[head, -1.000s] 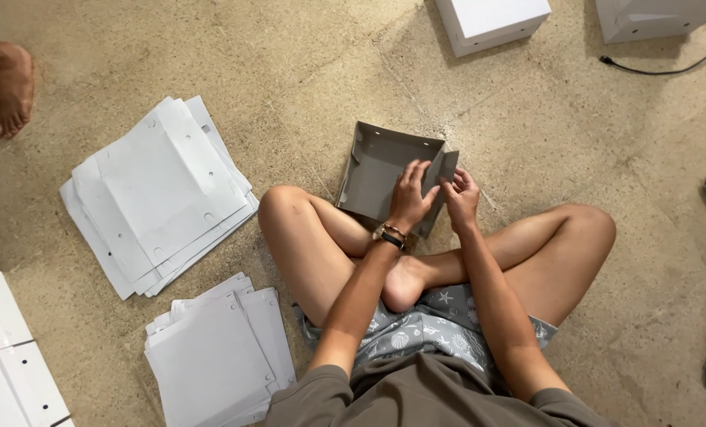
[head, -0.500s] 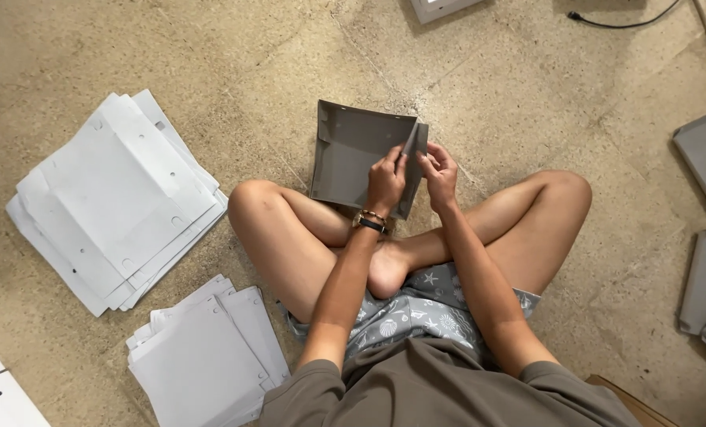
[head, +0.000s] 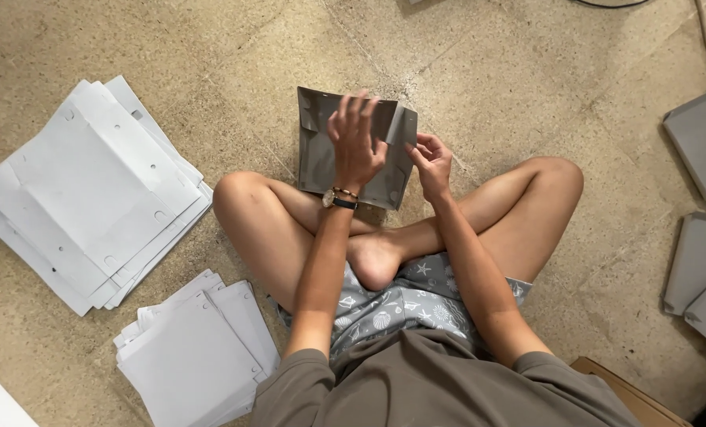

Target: The person assembles a small cardboard box by hand. They fold the side flaps upward, tuck the tabs into slots, and press the seams to secure the structure. The finished box is held briefly at the end.

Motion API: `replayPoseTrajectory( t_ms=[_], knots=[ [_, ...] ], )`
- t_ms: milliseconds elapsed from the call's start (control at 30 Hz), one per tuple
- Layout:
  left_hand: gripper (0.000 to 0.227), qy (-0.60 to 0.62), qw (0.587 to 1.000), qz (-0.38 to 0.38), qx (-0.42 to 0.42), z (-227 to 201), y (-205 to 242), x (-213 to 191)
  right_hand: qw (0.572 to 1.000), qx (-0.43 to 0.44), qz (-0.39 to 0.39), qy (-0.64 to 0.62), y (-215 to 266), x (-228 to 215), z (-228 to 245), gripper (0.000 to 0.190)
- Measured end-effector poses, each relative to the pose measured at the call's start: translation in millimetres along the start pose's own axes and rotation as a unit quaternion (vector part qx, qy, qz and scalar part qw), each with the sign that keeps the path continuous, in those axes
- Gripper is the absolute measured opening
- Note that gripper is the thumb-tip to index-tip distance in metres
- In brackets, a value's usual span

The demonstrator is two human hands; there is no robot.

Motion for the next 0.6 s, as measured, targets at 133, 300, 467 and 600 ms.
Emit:
replayPoseTrajectory(
  t_ms=[133, 300, 467, 600],
  knots=[
    [0.067, 0.054, 0.997, 0.044, 0.024, -19, -11, -5, 1.000, -0.012, 0.006, 0.006, 5, 5, 16, 0.023],
    [0.024, -0.119, 0.988, 0.026, 0.099, 17, -11, 45, 0.999, -0.020, 0.023, -0.017, 5, 3, 19, 0.029],
    [0.014, -0.086, 0.992, -0.034, 0.089, 41, -8, 64, 0.999, -0.040, 0.034, -0.012, 5, 4, 18, 0.033],
    [0.054, -0.059, 0.996, -0.043, 0.053, 14, -4, 36, 0.999, -0.042, 0.031, 0.008, 1, 0, 8, 0.036]
  ],
)
Point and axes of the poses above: each hand's wrist, its own y-axis away from the middle knuckle, its own x-axis out of the palm, z = x × y, the point moved 3 cm from there along -y, towards the middle knuckle, and after that the axes turned 12 degrees about -z, right-handed, at the moved point
